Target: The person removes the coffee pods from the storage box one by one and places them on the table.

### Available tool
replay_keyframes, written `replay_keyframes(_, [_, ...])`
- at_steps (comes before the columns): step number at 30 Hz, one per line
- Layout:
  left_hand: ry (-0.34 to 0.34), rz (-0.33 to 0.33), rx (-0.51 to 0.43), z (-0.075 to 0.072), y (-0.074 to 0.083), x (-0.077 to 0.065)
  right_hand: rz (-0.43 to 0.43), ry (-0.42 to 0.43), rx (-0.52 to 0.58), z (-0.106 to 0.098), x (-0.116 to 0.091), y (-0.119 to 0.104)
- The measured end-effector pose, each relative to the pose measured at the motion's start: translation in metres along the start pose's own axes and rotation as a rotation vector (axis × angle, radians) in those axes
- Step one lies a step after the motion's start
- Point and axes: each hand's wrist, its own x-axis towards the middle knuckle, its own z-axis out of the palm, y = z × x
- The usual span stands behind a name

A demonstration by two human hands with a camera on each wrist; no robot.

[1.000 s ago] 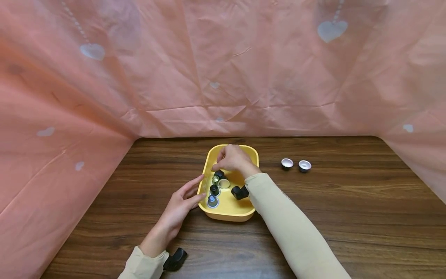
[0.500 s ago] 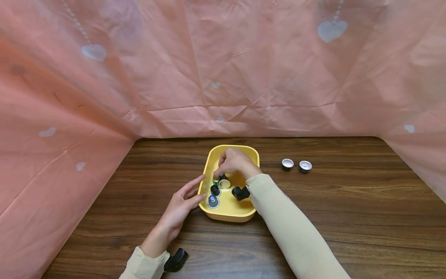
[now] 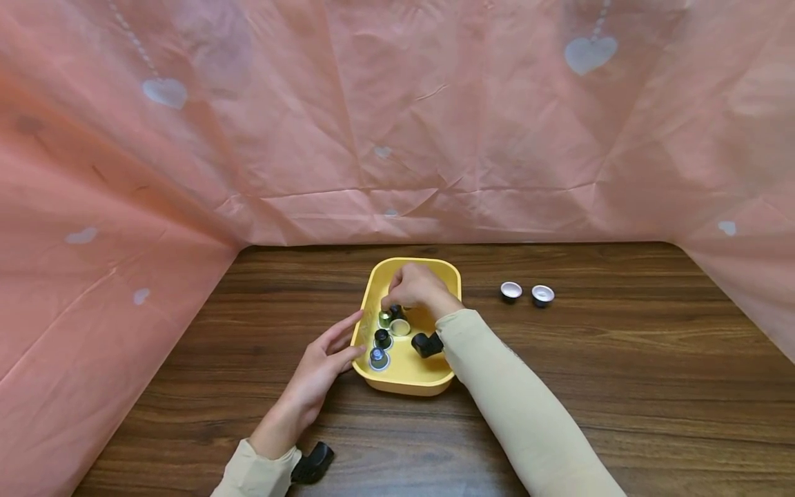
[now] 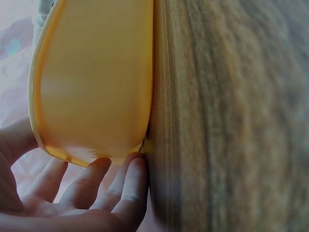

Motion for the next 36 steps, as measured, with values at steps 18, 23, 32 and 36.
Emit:
replay_keyframes(18, [0.003, 0.012, 0.011, 0.0, -0.001, 0.0, -0.041, 0.078, 0.028, 0.004, 0.004, 0.001])
replay_keyframes(23, [0.003, 0.007, 0.022, -0.002, 0.001, 0.002, -0.093, 0.102, 0.011, 0.005, 0.007, 0.006])
replay_keyframes(32, [0.001, -0.003, 0.03, -0.003, -0.002, 0.006, -0.138, 0.109, 0.039, 0.008, 0.007, 0.009])
replay_keyframes(36, [0.001, -0.012, 0.009, -0.004, -0.004, 0.005, -0.138, 0.121, 0.04, 0.011, 0.007, 0.01])
